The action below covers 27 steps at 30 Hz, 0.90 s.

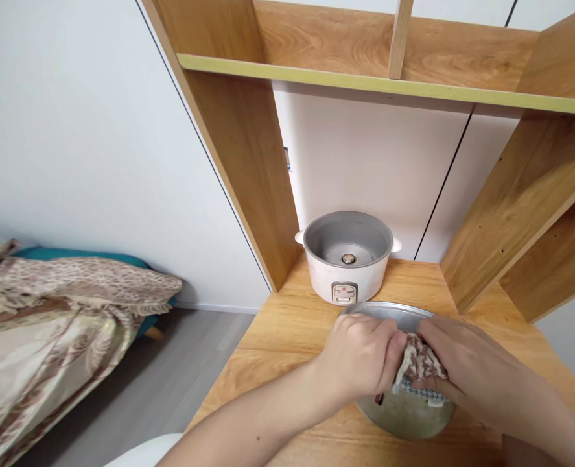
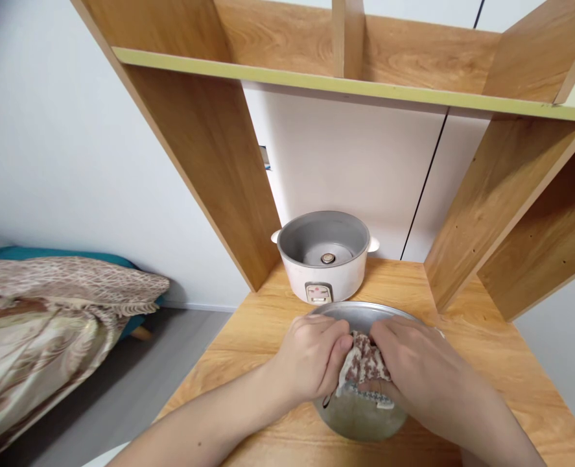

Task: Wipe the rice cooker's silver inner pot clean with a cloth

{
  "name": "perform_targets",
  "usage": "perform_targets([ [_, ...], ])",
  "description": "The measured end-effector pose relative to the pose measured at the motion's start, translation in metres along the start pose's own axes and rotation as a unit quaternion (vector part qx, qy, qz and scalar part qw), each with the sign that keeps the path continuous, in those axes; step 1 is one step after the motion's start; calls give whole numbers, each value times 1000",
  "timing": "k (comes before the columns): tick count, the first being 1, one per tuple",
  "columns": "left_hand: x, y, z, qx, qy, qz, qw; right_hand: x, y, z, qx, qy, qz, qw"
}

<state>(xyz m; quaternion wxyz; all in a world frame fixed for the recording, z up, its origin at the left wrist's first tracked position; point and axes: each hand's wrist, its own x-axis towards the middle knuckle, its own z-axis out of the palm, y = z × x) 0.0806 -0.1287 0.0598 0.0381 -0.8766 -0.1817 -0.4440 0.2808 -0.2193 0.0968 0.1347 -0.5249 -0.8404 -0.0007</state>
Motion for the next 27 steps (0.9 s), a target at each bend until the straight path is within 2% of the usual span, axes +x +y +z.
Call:
perform_targets([
  [9,0,6,-3,21,16,2,1000,1,-10,2,-7,28,-7,1000],
  [18,-4,10,-1,14,7,-2,1000,3,-19,10,-81,86,-46,992],
  [22,-3,10,0,11,4,1,1000,2,-18,10,-75,81,-43,993],
  [27,-2,8,-1,6,4,11,1000,-1,-13,9,-39,41,-33,998],
])
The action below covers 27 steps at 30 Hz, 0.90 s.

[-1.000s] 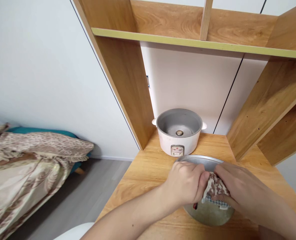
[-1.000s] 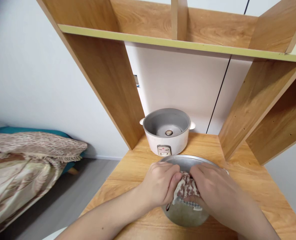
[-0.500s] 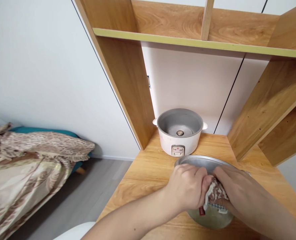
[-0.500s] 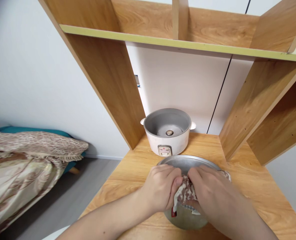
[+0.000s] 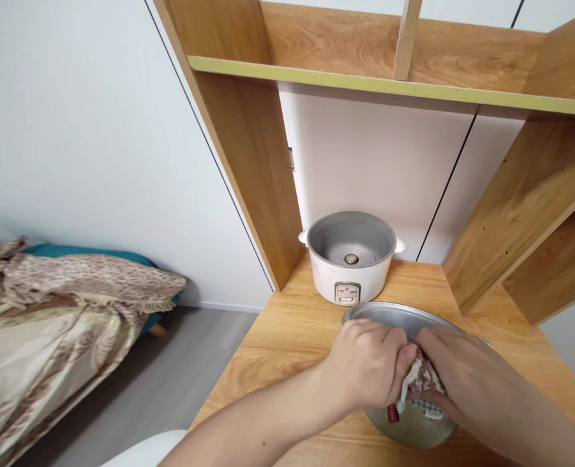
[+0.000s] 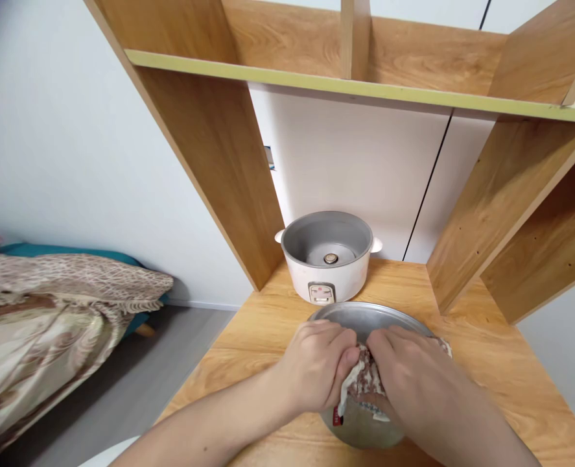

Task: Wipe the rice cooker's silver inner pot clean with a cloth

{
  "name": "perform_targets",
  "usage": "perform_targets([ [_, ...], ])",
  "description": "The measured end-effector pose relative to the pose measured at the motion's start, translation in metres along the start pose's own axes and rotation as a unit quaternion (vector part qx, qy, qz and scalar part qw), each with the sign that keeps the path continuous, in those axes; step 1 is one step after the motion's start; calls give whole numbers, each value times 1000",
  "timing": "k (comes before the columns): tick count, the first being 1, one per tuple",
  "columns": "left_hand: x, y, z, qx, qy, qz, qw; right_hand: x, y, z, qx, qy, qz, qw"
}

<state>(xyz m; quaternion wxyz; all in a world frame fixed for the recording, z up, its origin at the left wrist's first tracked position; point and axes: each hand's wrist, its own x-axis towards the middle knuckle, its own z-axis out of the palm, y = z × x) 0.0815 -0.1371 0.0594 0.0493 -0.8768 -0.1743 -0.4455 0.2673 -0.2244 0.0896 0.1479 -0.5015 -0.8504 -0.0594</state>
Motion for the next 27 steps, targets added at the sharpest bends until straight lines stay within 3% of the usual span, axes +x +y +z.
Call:
perform_targets([
  [9,2,-4,0,-10,1,1,1000,1,6,1,36,-25,35,998],
  [27,2,-5,0,-8,4,-4,1000,2,7,-6,45,-43,42,997],
])
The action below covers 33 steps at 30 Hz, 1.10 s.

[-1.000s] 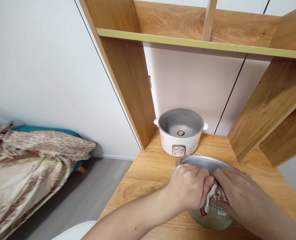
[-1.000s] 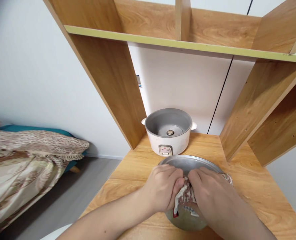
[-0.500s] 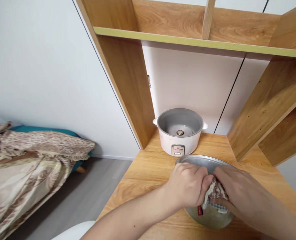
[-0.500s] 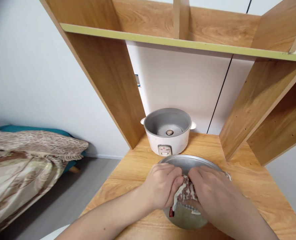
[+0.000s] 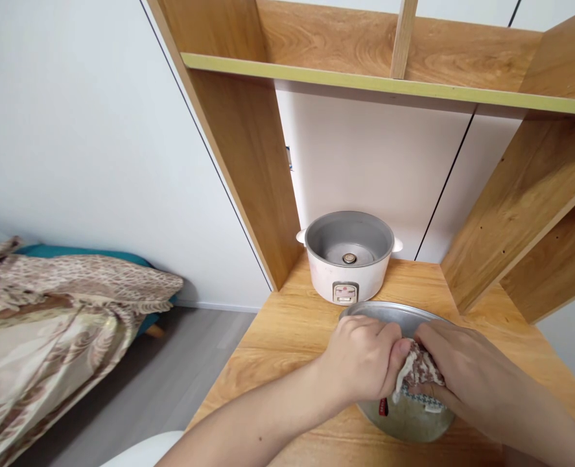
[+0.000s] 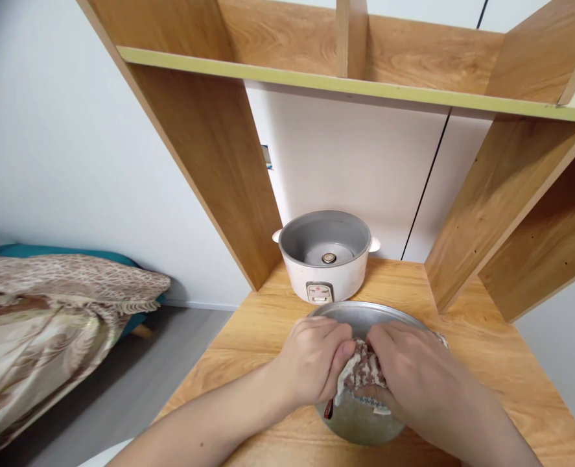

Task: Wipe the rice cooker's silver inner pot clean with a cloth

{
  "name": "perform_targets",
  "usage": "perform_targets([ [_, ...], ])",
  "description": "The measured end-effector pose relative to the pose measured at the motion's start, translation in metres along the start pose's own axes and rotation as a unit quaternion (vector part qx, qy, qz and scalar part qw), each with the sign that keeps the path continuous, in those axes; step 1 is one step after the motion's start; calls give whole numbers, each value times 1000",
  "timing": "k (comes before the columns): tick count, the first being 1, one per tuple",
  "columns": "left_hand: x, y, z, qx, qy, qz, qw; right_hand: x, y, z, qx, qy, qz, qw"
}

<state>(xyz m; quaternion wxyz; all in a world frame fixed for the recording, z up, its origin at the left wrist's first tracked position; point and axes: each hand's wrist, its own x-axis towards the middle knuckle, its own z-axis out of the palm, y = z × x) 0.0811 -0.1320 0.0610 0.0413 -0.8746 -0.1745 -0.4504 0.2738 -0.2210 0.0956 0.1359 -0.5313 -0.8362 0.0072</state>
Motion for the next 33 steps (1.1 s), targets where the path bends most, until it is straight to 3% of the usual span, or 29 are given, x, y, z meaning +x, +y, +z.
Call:
perform_targets([
  [33,-1,-3,2,-9,-2,-3,1000,3,-2,-7,24,15,13,1000],
])
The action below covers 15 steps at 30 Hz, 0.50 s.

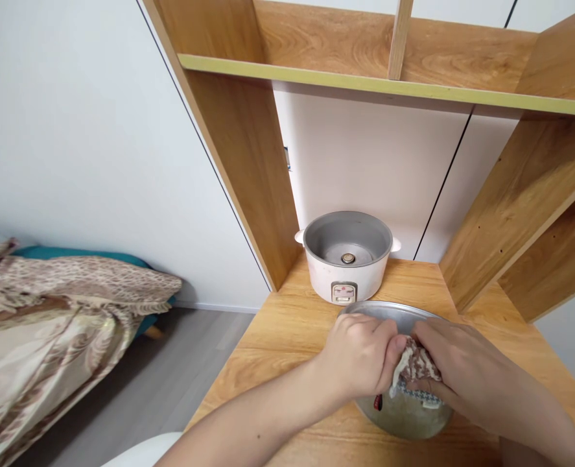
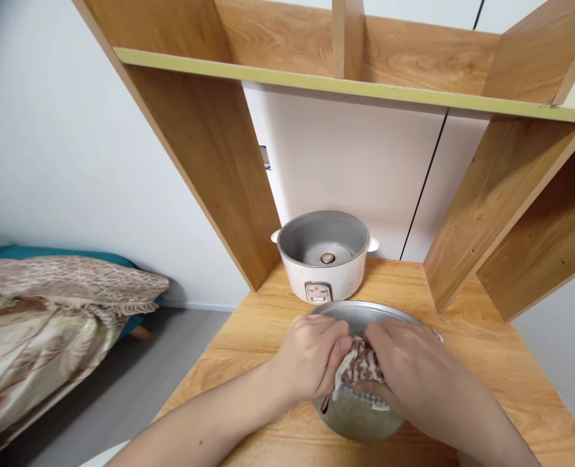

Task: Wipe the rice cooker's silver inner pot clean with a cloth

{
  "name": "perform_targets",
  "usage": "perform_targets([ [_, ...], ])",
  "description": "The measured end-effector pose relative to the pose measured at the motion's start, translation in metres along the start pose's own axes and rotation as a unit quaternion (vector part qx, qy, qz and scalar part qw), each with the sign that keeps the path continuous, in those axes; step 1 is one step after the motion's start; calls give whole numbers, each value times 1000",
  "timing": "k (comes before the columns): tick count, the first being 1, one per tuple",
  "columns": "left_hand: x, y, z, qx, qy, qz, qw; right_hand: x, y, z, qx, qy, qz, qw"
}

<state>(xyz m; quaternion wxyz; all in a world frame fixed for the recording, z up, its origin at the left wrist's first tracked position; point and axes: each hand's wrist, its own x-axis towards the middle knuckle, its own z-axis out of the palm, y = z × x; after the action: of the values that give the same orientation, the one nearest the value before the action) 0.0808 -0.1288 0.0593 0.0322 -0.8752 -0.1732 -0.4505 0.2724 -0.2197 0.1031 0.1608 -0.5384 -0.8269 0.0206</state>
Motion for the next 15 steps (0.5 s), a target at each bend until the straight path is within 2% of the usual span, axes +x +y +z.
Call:
perform_targets([
  [4,1,0,0,-3,-2,2,1000,1,0,-1,-3,-17,4,1000],
  [10,2,0,-1,6,2,0,1000,0,3,0,8,5,3,1000],
  [15,1,0,-1,1,-1,-4,1000,0,4,0,1,-3,-4,1000],
])
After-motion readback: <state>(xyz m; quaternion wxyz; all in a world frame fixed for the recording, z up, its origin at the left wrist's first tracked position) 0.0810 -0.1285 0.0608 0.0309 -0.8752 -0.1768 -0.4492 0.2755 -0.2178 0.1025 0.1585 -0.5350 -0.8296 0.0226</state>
